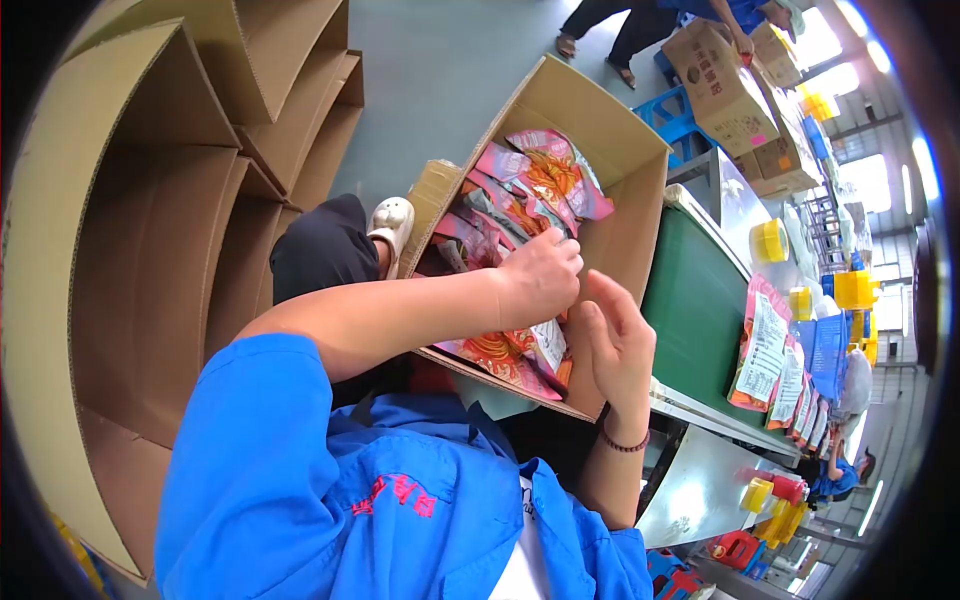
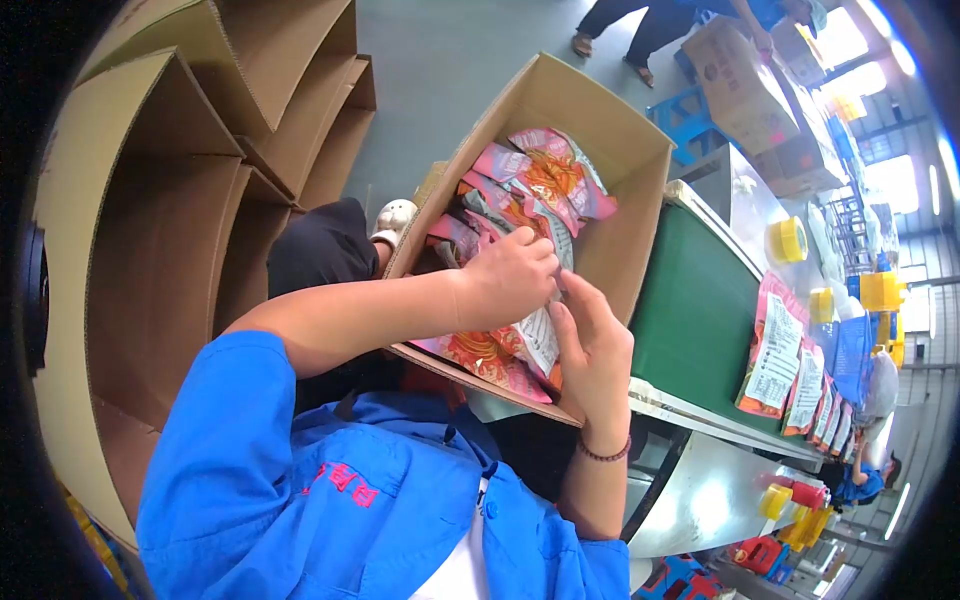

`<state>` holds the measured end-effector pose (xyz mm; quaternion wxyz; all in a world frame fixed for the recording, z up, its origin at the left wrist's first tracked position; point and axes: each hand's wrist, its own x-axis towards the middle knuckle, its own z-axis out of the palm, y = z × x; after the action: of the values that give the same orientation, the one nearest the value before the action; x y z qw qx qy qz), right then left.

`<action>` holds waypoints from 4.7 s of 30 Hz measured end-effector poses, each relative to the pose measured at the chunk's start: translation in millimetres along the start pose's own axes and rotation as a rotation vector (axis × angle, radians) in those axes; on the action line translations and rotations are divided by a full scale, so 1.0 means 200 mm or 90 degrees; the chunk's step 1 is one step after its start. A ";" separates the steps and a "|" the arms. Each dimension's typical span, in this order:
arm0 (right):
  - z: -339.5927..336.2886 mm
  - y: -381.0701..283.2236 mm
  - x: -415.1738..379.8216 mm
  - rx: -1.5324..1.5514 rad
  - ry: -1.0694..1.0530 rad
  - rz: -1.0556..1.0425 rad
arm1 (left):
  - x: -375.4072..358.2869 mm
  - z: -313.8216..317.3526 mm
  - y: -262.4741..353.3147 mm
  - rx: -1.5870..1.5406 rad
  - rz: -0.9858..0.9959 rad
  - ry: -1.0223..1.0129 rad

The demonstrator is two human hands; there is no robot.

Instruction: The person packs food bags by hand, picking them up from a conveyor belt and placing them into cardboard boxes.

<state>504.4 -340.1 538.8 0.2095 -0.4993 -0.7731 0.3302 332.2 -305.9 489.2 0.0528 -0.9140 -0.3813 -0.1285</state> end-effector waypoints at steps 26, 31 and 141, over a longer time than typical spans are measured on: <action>-0.17 0.02 -0.09 -0.133 0.034 -0.326 | 0.12 0.12 0.36 -0.354 0.192 0.062; -0.21 0.10 -0.21 0.204 -0.054 -0.209 | 0.17 -0.13 0.42 -0.605 0.213 -0.185; -1.36 1.23 -0.26 -0.700 0.387 0.505 | 0.88 0.16 0.27 -1.629 -0.369 -0.110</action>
<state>860.5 -236.1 551.4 -0.0009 -0.8432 -0.4965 -0.2062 495.9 -218.4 507.0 -0.8987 -0.2080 -0.1737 -0.3447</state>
